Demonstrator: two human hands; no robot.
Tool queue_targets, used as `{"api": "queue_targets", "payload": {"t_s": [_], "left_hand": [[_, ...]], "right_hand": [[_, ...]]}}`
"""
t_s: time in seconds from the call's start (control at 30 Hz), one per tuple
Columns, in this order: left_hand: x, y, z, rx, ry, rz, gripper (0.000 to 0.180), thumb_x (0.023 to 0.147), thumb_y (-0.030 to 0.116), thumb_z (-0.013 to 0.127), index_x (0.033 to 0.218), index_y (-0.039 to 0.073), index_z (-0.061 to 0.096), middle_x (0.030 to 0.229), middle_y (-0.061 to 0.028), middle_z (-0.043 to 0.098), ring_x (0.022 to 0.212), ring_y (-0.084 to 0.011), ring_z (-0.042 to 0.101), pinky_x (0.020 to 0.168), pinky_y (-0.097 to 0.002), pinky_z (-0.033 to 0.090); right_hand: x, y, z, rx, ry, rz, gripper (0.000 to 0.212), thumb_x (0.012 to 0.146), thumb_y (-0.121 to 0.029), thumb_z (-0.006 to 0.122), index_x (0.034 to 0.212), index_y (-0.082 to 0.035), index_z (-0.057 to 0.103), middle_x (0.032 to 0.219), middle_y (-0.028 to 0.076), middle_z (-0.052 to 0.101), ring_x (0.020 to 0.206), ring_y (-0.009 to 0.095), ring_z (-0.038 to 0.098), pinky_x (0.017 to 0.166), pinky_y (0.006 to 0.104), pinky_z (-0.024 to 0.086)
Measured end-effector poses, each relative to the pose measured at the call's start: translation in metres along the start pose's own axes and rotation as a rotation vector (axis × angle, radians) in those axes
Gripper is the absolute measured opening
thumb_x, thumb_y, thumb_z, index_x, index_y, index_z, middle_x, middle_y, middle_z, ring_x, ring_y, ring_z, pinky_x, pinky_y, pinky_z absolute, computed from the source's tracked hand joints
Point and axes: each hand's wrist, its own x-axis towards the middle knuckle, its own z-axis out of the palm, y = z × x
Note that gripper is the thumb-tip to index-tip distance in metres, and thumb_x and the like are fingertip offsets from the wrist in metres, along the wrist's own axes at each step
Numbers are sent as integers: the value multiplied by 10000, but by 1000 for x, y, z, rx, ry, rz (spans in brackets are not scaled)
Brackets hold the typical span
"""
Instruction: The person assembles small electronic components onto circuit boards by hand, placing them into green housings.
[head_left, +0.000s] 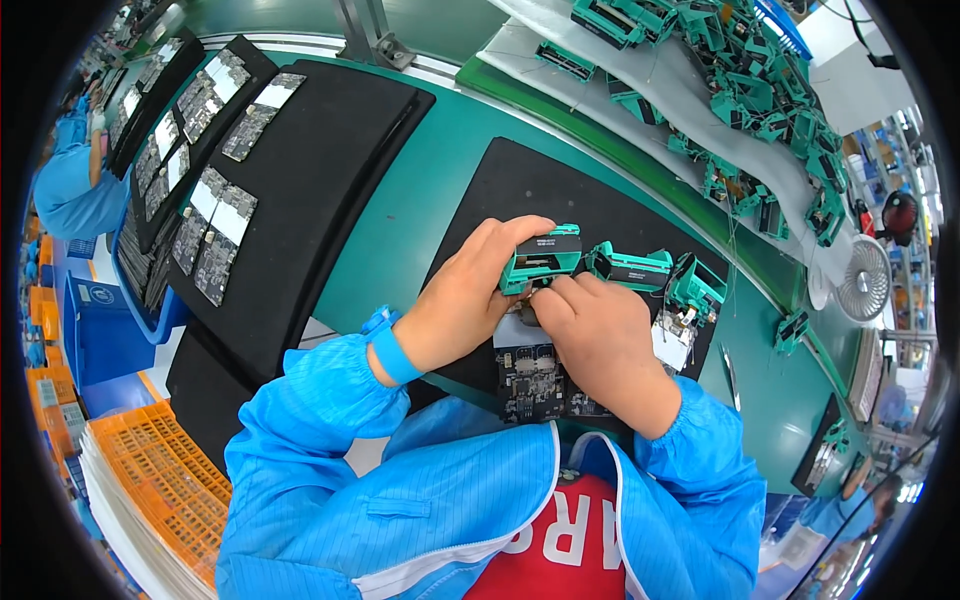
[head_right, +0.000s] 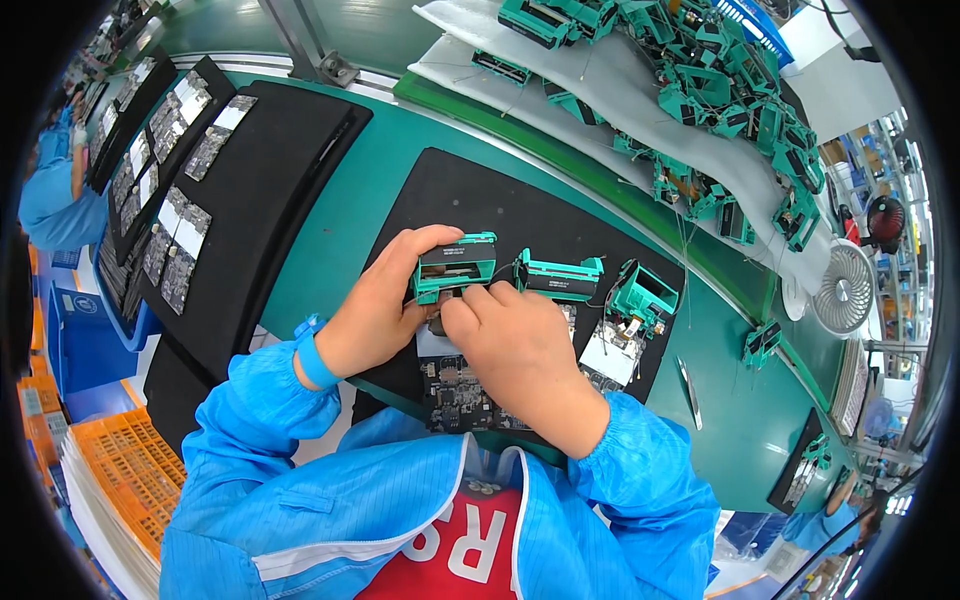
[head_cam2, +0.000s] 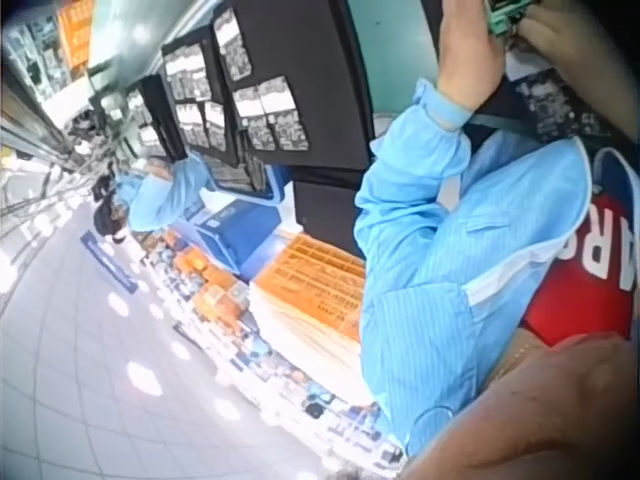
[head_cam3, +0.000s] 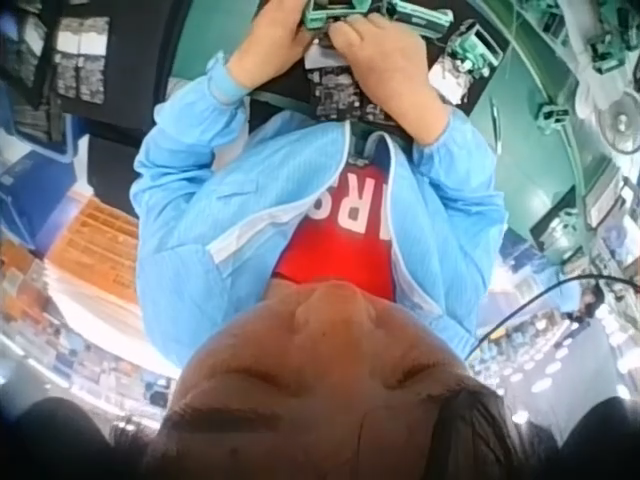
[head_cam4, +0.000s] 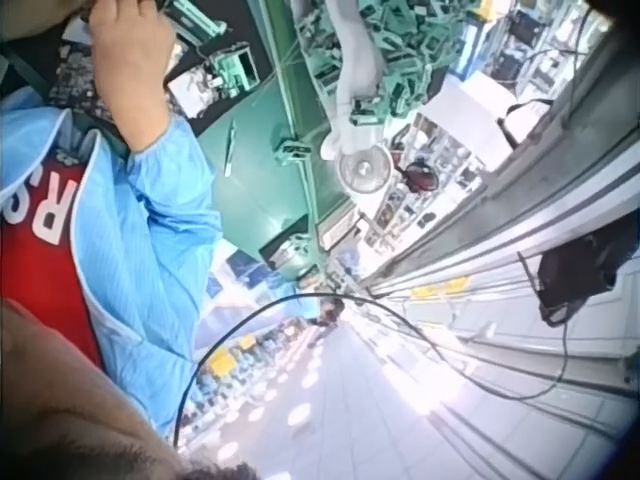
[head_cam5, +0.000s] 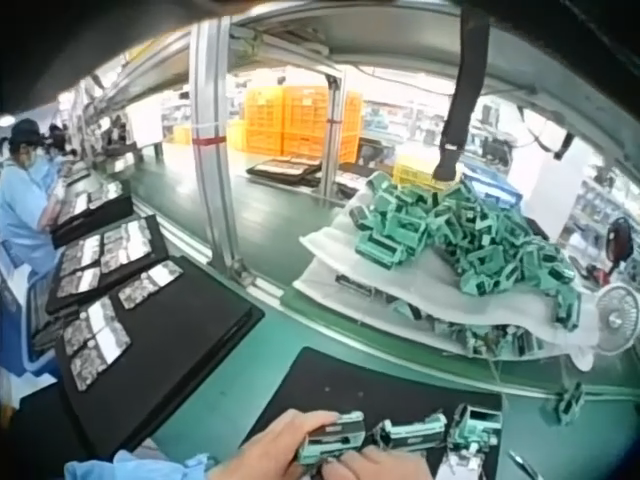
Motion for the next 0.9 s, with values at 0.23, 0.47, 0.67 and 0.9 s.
{"api": "queue_targets", "payload": {"t_s": [0.23, 0.47, 0.67, 0.9], "left_hand": [[6, 0, 2, 33, 2, 26, 690, 791, -133, 662, 1395, 124, 449, 1163, -176, 546, 1045, -410, 595, 856, -429, 523], [-5, 6, 2, 43, 34, 2, 731, 821, -84, 685, 1456, 123, 390, 1209, -184, 535, 1112, -398, 582, 879, -427, 522], [-5, 5, -7, 9, -20, -86, 724, 864, -1, 705, 1494, 79, 359, 1408, -192, 482, 1297, -349, 511, 1079, -396, 422], [11, -22, -10, 547, 91, -14, 678, 903, 324, 703, 1463, 67, 421, 1430, -253, 470, 1366, -430, 378, 1130, -515, 287]], "right_hand": [[3, 4, -2, -27, 46, 6, 224, 734, -115, 677, 933, -89, 577, 811, 36, 587, 762, 207, 621, 614, 346, 491], [-44, 7, -20, 300, 153, 149, 344, 692, -24, 776, 1006, -89, 653, 958, 100, 667, 877, 306, 647, 722, 383, 531], [-159, 16, -56, 399, 416, 924, 399, 907, -42, 661, 1294, -37, 562, 1085, 107, 646, 924, 161, 633, 785, 302, 523], [-231, 20, -46, -146, 280, 908, 351, 878, -70, 650, 1224, -28, 615, 1356, 228, 507, 1229, 408, 478, 1049, 465, 375]]}}
